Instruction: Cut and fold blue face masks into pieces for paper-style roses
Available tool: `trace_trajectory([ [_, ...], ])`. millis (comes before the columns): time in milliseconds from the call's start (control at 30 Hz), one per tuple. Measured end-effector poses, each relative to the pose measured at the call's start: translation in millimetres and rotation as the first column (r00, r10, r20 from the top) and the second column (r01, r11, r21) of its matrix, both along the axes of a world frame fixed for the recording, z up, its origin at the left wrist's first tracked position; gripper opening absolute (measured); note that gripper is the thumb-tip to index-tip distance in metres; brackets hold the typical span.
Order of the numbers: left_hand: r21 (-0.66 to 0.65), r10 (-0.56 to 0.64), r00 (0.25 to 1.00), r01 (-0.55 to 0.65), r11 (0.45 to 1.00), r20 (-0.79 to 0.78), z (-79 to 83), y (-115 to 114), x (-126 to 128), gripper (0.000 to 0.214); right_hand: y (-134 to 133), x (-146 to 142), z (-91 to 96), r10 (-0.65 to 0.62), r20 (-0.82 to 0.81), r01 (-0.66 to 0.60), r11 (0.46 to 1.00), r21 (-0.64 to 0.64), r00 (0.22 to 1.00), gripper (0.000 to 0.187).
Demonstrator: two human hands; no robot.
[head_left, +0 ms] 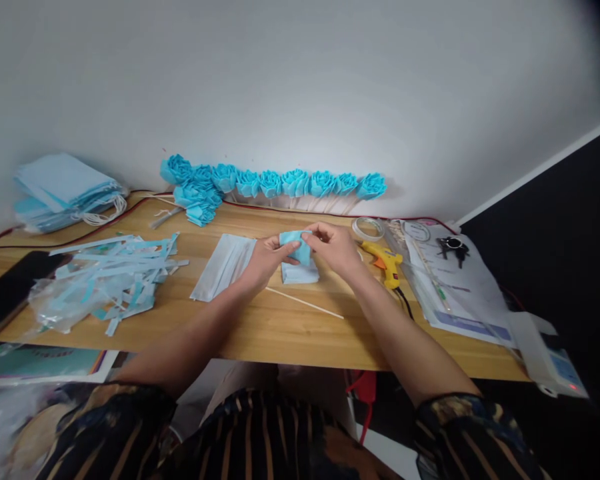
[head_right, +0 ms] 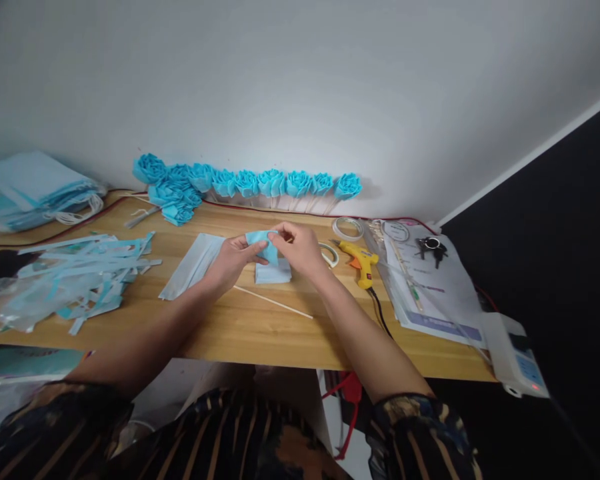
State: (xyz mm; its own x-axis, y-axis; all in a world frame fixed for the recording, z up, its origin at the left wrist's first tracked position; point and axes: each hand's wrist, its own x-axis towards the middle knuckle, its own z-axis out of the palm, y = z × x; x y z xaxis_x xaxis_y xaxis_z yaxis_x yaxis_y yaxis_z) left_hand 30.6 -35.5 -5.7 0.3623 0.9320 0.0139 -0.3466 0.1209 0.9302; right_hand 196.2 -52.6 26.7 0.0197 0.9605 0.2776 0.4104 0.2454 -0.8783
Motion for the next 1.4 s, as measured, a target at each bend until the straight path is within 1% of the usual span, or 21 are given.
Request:
trace_trajectory([
  [67, -0.003, 0.021, 1.000, -0.021, 1.000, 0.003, 0.4, 0.7, -0.4, 0.042, 2.1, 0.8, -7.8, -0.039, -0.148, 0.036, 0.999, -0.023, 0.988, 0.021],
  [133, -0.011, 0.051, 0.999, -0.051, 0.999, -0.008, 0.0, 2.6, -1.2, 0.043, 3.0, 2.2, -14.3, -0.070, -0.295, 0.056, 0.997, -0.055, 0.953, 0.023],
  [200, -0.013, 0.077, 0.997, -0.077, 0.997, -0.026, -0.6, 4.6, -2.2, 0.044, 2.6, 3.1, -19.7, -0.087, -0.391, 0.061, 0.995, -0.078, 0.916, 0.024],
  [333, 0.036, 0.107, 0.993, -0.105, 0.994, -0.057, -0.6, 7.1, -4.0, 0.042, -0.8, 4.0, -24.6, -0.067, -0.449, 0.024, 0.994, -0.102, 0.891, 0.026],
  [433, 0.083, 0.104, 0.990, -0.096, 0.992, -0.097, 0.3, 6.9, -4.0, 0.039, -3.8, 6.1, -22.9, -0.023, -0.448, -0.017, 0.996, -0.085, 0.893, 0.037],
  [500, 0.102, 0.087, 0.988, -0.074, 0.992, -0.128, 1.3, 5.4, -3.1, 0.037, -5.3, 7.5, -22.1, 0.000, -0.431, -0.036, 0.996, -0.076, 0.902, 0.044],
  [533, 0.108, 0.072, 0.987, -0.057, 0.993, -0.141, 1.9, 4.2, -2.5, 0.036, -5.8, 8.0, -22.5, 0.007, -0.416, -0.043, 0.996, -0.077, 0.910, 0.044],
  [600, 0.113, 0.035, 0.987, -0.017, 0.994, -0.156, 3.2, 1.6, -1.2, 0.034, -6.5, 8.0, -24.9, 0.018, -0.365, -0.049, 0.996, -0.075, 0.931, 0.038],
  [667, 0.117, 0.006, 0.987, 0.013, 0.993, -0.161, 4.3, -0.7, -0.1, 0.033, -7.0, 7.1, -28.1, 0.007, -0.301, -0.026, 0.998, -0.058, 0.953, 0.030],
  [767, 0.127, 0.024, 0.985, -0.002, 0.992, -0.170, 4.3, -1.5, 0.8, 0.033, -7.5, 5.3, -30.5, -0.050, -0.264, 0.049, 0.999, -0.009, 0.963, 0.027],
  [867, 0.153, 0.062, 0.979, -0.032, 0.988, -0.196, 1.5, 1.1, 0.6, 0.030, -7.4, 4.9, -29.0, -0.115, -0.295, 0.131, 0.991, 0.036, 0.949, 0.025],
  [933, 0.152, 0.112, 0.974, -0.082, 0.985, -0.196, -0.8, 3.9, -0.1, 0.028, -6.6, 6.0, -27.8, -0.172, -0.313, 0.203, 0.977, 0.070, 0.934, 0.024],
  [1033, 0.097, 0.206, 0.968, -0.194, 0.976, -0.145, -2.2, 6.6, -1.8, 0.028, -5.7, 8.9, -27.0, -0.255, -0.326, 0.309, 0.943, 0.123, 0.910, 0.024],
  [1067, 0.082, 0.207, 0.970, -0.198, 0.977, -0.128, -1.7, 6.5, -2.3, 0.029, -5.9, 9.8, -26.6, -0.276, -0.320, 0.333, 0.932, 0.141, 0.906, 0.023],
  [1100, 0.072, 0.184, 0.976, -0.177, 0.982, -0.112, -0.6, 5.9, -2.6, 0.030, -6.6, 10.3, -26.0, -0.293, -0.304, 0.352, 0.922, 0.160, 0.906, 0.023],
  [1167, 0.066, 0.095, 0.992, -0.089, 0.994, -0.085, 2.5, 3.2, -2.6, 0.036, -9.4, 10.0, -24.1, -0.319, -0.244, 0.371, 0.904, 0.212, 0.916, 0.022],
  [1233, 0.053, -0.005, 0.998, 0.008, 0.999, -0.059, 6.0, -0.1, -1.8, 0.043, -13.5, 7.8, -21.9, -0.321, -0.138, 0.348, 0.893, 0.285, 0.937, 0.021],
  [1267, 0.035, -0.044, 0.998, 0.046, 0.998, -0.044, 7.4, -1.5, -1.3, 0.046, -15.6, 6.1, -21.2, -0.304, -0.075, 0.312, 0.894, 0.321, 0.950, 0.021],
  [1333, -0.016, -0.099, 0.995, 0.099, 0.995, -0.013, 8.9, -2.8, -0.6, 0.051, -18.8, 2.0, -21.0, -0.233, 0.064, 0.195, 0.911, 0.363, 0.970, 0.020],
  [1400, -0.061, -0.109, 0.994, 0.110, 0.992, 0.025, 7.9, -1.6, -1.0, 0.051, -20.4, -2.0, -22.6, -0.133, 0.212, 0.050, 0.933, 0.356, 0.968, 0.019],
])
